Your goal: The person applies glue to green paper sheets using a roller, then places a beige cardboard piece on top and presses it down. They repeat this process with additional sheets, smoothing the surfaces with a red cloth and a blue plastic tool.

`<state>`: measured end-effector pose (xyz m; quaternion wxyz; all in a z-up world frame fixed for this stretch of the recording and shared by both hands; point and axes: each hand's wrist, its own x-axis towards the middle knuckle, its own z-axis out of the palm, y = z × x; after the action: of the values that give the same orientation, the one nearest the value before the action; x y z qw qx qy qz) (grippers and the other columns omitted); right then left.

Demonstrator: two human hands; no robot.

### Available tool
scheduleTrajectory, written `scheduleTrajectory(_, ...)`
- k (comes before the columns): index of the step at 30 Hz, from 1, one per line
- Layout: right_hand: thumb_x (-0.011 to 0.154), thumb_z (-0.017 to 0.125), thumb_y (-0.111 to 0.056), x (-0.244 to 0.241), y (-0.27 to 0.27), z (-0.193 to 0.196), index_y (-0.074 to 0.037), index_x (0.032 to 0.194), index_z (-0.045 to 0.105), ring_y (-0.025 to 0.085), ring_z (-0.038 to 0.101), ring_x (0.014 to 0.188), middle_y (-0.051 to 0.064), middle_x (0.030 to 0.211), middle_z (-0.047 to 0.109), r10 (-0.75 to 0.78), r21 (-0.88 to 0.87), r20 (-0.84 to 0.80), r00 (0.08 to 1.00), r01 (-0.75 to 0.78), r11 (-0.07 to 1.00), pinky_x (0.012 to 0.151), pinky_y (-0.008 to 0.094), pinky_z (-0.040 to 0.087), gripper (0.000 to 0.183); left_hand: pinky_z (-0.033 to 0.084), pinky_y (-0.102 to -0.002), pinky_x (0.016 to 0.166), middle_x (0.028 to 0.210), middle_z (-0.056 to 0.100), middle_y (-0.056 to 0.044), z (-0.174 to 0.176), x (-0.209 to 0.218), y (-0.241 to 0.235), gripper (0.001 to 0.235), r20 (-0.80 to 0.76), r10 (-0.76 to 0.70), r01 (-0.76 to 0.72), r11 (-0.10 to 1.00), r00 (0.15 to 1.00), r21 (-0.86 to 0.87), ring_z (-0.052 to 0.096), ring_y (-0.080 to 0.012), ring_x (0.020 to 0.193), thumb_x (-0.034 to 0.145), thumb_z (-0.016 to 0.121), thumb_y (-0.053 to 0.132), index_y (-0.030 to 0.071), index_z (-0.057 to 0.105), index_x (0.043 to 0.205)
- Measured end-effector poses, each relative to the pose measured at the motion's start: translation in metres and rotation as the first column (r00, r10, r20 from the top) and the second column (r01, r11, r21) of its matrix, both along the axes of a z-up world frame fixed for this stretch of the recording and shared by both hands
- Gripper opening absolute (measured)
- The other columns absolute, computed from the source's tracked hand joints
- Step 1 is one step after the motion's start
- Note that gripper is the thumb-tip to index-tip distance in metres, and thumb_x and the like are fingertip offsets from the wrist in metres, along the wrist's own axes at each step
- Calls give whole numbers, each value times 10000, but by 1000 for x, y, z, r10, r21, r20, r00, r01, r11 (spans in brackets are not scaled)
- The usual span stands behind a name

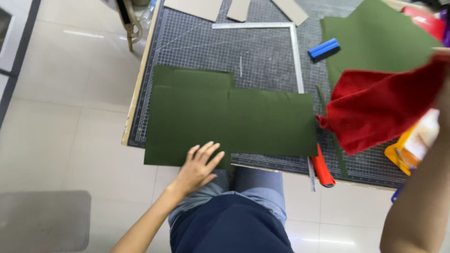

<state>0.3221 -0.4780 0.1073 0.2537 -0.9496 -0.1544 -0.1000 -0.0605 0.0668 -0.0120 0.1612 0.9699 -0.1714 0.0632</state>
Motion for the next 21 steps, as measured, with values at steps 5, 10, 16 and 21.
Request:
scheduleTrajectory(5, 805, 588, 47, 45, 63, -56, -124, 1157, 711, 325, 575, 1125, 157, 1235, 637, 38, -290, 385, 922, 81, 954, 941, 440, 442, 411, 196, -590, 1129, 1549, 309, -189, 19, 12, 20, 957, -51, 166, -171, 976, 985, -136, 236, -363, 1456, 718, 742, 612, 75, 424, 1445)
scheduleTrajectory(10, 720, 653, 35, 86, 165, -97, -169, 1501, 619, 320, 349, 1510, 124, 1652, 374, 393, -499, 174, 903, -263, 826, 1137, 552, 318, 808, 127, -698, 1087, 1618, 183, -192, 23, 27, 22, 1173, -175, 154, -147, 988, 972, 54, 129, -395, 1445, 553, 743, 700, 171, 349, 1524)
scheduleTrajectory(16, 937, 603, 34, 101, 211, -123, -120, 1322, 677, 308, 645, 1210, 116, 1351, 653, 404, -390, 119, 907, -332, 859, 1152, 615, 258, 421, 144, -752, 1071, 1590, 179, -170, 12, 29, 15, 1144, -99, 217, -205, 971, 971, 120, 149, -381, 1463, 594, 661, 788, 200, 317, 1513)
scheduleTrajectory(21, 981, 492, 6, 35, 243, -88, -108, 1137, 674, 273, 692, 996, 89, 1077, 706, 205, 264, 81, 975, -219, 939, 1029, 535, 444, 266, 158, -763, 1070, 1601, 163, -198, 7, 38, -9, 1153, -74, 300, -295, 953, 951, 70, 146, -405, 1474, 626, 624, 810, 172, 297, 1529)
